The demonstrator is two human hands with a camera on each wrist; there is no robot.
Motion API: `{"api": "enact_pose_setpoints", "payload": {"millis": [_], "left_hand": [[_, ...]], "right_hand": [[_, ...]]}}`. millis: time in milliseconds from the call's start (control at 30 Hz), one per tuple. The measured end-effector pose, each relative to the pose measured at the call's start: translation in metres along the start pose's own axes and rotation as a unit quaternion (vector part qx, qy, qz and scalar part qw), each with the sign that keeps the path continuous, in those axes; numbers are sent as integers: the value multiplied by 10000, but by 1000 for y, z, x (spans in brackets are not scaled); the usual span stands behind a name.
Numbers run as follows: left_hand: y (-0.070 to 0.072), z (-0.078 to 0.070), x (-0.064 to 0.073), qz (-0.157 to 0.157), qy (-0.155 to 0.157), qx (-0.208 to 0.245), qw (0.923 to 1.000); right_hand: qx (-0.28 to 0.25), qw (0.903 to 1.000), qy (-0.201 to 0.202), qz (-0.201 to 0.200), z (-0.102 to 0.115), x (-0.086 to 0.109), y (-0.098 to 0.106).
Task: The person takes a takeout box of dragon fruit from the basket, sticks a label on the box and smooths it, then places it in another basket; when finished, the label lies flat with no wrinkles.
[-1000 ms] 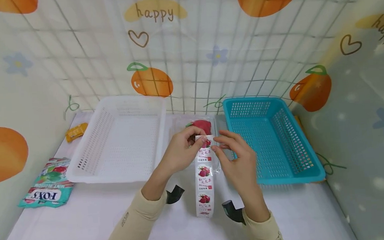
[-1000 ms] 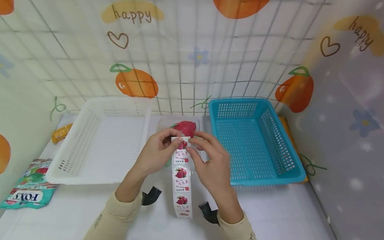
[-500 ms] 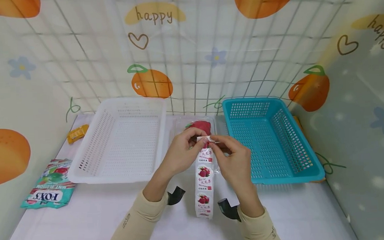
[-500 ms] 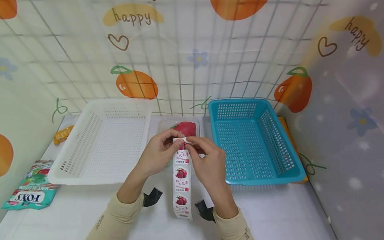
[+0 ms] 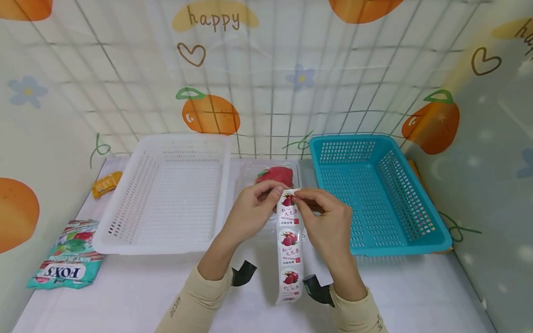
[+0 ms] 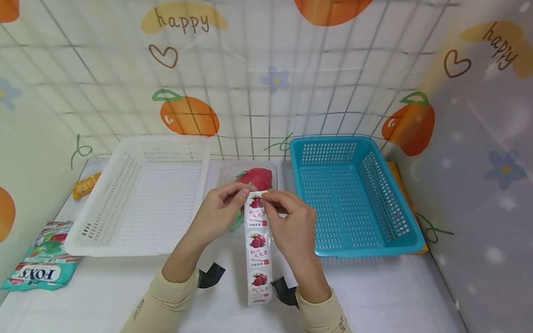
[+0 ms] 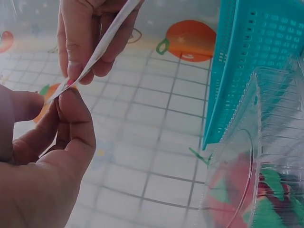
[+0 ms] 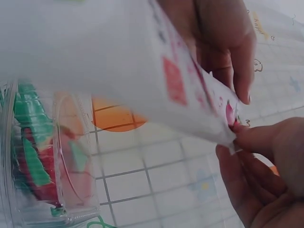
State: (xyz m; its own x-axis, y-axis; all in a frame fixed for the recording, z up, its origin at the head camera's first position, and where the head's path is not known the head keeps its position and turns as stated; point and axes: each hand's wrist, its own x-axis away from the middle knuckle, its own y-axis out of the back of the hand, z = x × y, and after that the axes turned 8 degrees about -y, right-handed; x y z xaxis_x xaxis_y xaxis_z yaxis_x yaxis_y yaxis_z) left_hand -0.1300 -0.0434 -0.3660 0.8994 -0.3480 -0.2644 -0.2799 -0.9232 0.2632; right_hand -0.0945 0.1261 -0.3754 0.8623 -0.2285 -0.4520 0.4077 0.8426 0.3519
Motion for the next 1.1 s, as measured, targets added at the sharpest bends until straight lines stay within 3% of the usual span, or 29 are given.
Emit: {"api": "enact_pose_setpoints", "payload": {"millis": [367,1100], "left_hand": [[0,4,-4,-111,32,313,9994],[0,17,-6,-340,293,64,9990]], "right_hand": [[251,9996,14,163,-5,1,-1],[665,9969,234,340,0,12,7]]}}
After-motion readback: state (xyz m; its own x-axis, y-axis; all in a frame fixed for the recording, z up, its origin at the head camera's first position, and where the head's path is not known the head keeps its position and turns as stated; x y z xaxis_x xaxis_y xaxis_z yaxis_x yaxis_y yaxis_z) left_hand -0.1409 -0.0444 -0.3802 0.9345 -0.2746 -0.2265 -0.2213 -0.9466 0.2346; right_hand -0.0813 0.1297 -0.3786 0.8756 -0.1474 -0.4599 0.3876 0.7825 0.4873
